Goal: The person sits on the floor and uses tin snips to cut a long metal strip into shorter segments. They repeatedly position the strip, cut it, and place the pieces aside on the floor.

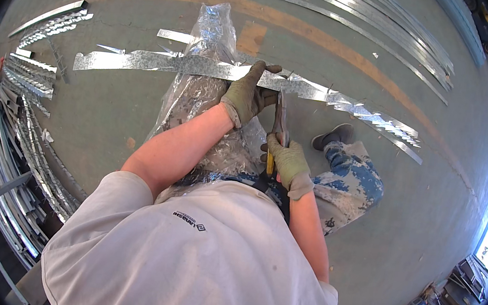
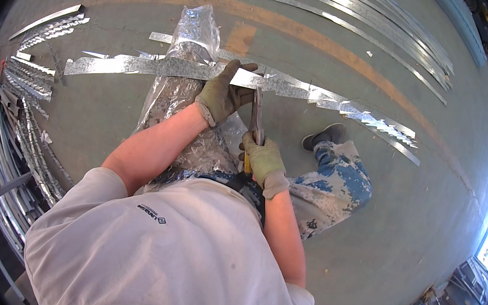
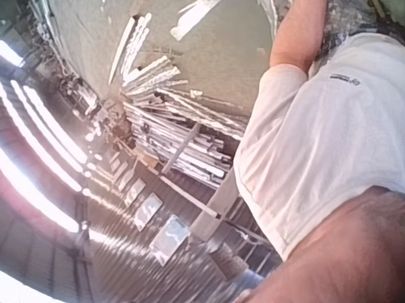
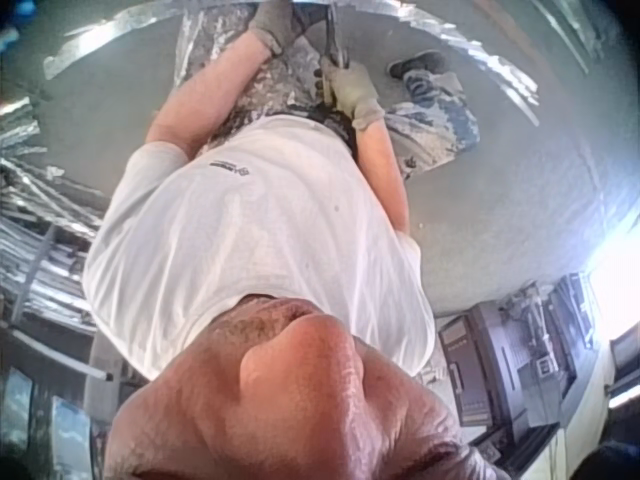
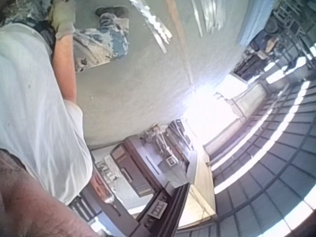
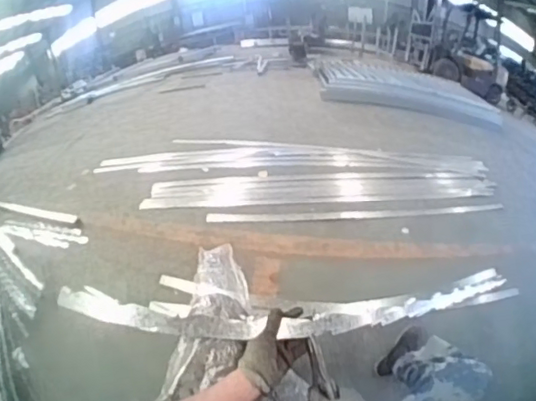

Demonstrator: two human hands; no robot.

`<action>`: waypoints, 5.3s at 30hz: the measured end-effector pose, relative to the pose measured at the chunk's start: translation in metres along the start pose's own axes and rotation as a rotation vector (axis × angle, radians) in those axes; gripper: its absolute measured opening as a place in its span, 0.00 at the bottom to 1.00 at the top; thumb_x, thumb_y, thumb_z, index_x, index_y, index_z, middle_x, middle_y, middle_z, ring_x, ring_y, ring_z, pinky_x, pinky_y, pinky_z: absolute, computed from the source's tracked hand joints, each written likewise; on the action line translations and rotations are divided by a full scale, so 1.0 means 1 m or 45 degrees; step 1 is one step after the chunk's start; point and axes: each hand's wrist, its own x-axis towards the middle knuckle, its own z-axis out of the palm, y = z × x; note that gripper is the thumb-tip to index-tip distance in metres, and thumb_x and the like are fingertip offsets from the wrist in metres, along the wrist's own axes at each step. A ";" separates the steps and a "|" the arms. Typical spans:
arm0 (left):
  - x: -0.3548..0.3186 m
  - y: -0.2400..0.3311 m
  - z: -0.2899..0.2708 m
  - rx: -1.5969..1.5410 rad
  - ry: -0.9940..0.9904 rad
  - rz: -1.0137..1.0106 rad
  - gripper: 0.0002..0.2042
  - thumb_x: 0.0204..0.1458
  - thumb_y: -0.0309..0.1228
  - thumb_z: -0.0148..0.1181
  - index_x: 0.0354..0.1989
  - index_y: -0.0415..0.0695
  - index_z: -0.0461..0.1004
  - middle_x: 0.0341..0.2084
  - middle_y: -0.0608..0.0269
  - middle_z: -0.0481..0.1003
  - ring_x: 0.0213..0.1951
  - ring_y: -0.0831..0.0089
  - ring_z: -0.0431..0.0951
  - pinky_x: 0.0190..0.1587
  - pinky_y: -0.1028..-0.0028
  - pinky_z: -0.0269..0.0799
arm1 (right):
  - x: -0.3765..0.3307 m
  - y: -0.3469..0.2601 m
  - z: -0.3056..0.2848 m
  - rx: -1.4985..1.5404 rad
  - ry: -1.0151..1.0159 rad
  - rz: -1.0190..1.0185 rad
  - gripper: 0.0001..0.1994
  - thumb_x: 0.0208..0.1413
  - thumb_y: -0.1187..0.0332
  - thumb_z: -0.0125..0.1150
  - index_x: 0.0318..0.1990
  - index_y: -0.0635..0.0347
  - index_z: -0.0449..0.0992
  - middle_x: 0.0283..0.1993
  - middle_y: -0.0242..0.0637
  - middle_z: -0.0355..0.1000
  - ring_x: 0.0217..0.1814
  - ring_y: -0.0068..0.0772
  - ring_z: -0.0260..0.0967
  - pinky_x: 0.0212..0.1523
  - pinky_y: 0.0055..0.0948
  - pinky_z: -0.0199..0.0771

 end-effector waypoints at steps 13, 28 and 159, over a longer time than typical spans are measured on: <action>-0.005 0.003 0.004 -0.025 -0.013 -0.004 0.25 0.83 0.47 0.48 0.67 0.37 0.77 0.58 0.46 0.84 0.57 0.54 0.87 0.66 0.50 0.85 | 0.006 0.010 -0.002 -0.038 0.001 0.013 0.19 0.74 0.52 0.70 0.53 0.60 0.82 0.39 0.35 0.83 0.34 0.31 0.83 0.30 0.38 0.77; -0.005 0.005 0.012 -0.032 0.058 -0.030 0.28 0.83 0.49 0.46 0.67 0.34 0.77 0.59 0.46 0.83 0.55 0.51 0.87 0.66 0.46 0.84 | 0.004 0.005 -0.004 -0.085 -0.037 0.031 0.17 0.74 0.56 0.72 0.56 0.60 0.84 0.40 0.40 0.85 0.33 0.35 0.82 0.33 0.37 0.78; -0.017 0.024 0.000 -0.019 0.009 0.068 0.27 0.82 0.53 0.47 0.67 0.40 0.75 0.57 0.49 0.83 0.53 0.50 0.90 0.59 0.41 0.90 | 0.007 0.010 0.018 0.182 -0.240 -0.029 0.14 0.71 0.66 0.74 0.59 0.62 0.85 0.37 0.36 0.83 0.30 0.29 0.80 0.28 0.34 0.79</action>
